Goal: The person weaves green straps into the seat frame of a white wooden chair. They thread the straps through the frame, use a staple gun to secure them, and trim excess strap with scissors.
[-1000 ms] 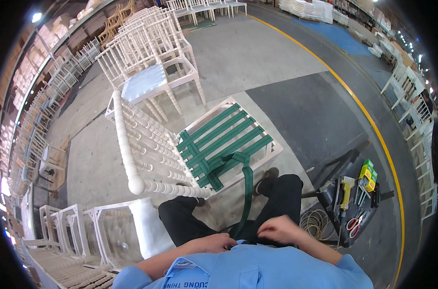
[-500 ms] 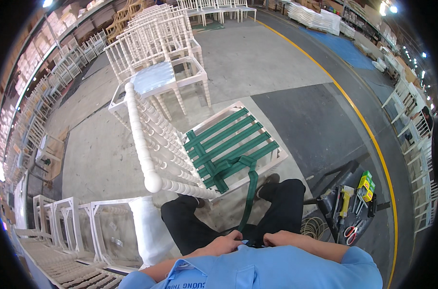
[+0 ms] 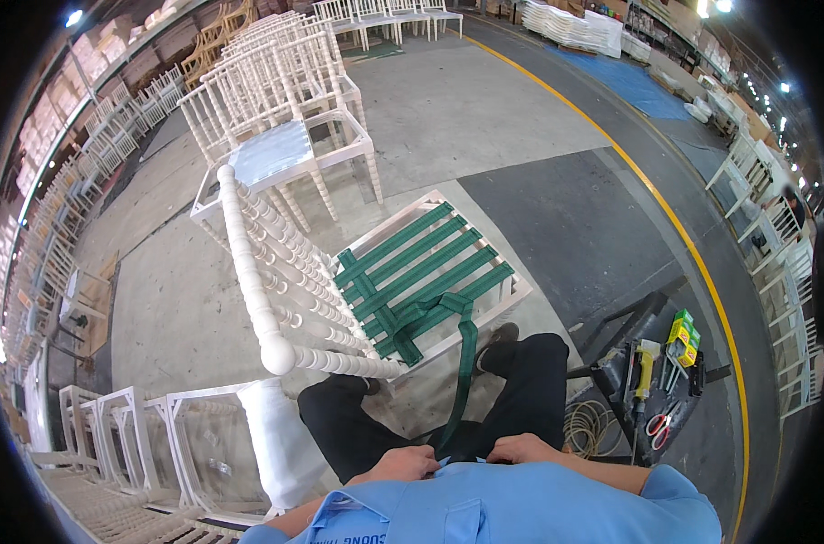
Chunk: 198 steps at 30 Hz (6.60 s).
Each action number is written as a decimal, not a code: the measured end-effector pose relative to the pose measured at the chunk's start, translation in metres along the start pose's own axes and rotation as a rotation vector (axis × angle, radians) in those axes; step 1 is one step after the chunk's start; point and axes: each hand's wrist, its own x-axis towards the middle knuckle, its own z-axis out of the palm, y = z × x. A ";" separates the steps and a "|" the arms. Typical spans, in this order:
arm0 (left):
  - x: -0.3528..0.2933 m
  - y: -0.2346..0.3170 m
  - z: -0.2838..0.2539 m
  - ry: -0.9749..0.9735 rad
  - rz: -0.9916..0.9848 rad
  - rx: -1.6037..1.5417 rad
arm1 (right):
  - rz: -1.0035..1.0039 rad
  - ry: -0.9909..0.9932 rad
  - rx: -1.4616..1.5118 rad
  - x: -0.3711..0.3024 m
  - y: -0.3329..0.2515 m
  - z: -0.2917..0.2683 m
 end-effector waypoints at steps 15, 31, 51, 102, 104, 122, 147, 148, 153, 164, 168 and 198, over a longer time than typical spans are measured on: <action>-0.042 -0.029 0.032 0.302 -0.492 -0.319 | 0.150 -0.145 -0.005 0.017 -0.006 -0.008; -0.035 -0.032 0.049 0.294 -0.463 -0.450 | 0.245 -0.301 0.085 0.030 -0.005 -0.016; 0.041 -0.018 0.029 0.112 0.030 -0.537 | 0.449 -0.381 0.143 -0.067 0.001 -0.035; 0.140 -0.112 -0.025 0.979 -0.363 -0.743 | 1.577 1.315 -0.240 -0.332 0.220 0.007; 0.161 -0.118 -0.035 1.094 -0.369 -0.636 | 1.669 1.303 -0.015 -0.323 0.223 0.005; 0.209 -0.148 -0.114 0.993 -0.784 -0.808 | 0.114 0.217 -0.455 0.110 0.100 -0.128; 0.170 -0.121 -0.133 1.345 -0.204 -0.598 | -0.264 0.091 -0.610 0.176 0.126 -0.130; 0.165 -0.110 -0.137 1.335 -0.159 -0.442 | -0.227 0.183 -0.513 0.147 0.118 -0.132; 0.142 -0.040 -0.134 1.097 0.135 -0.185 | 0.320 1.051 -0.154 -0.017 0.105 -0.098; 0.148 -0.041 -0.026 0.769 0.041 -0.590 | 1.638 1.564 -0.336 -0.299 0.177 -0.018; 0.125 -0.055 -0.015 0.802 -0.179 -0.797 | 1.578 1.343 -0.696 -0.305 0.191 -0.040; 0.021 0.039 -0.115 1.095 0.248 -1.264 | 1.034 0.063 0.051 0.129 0.187 -0.156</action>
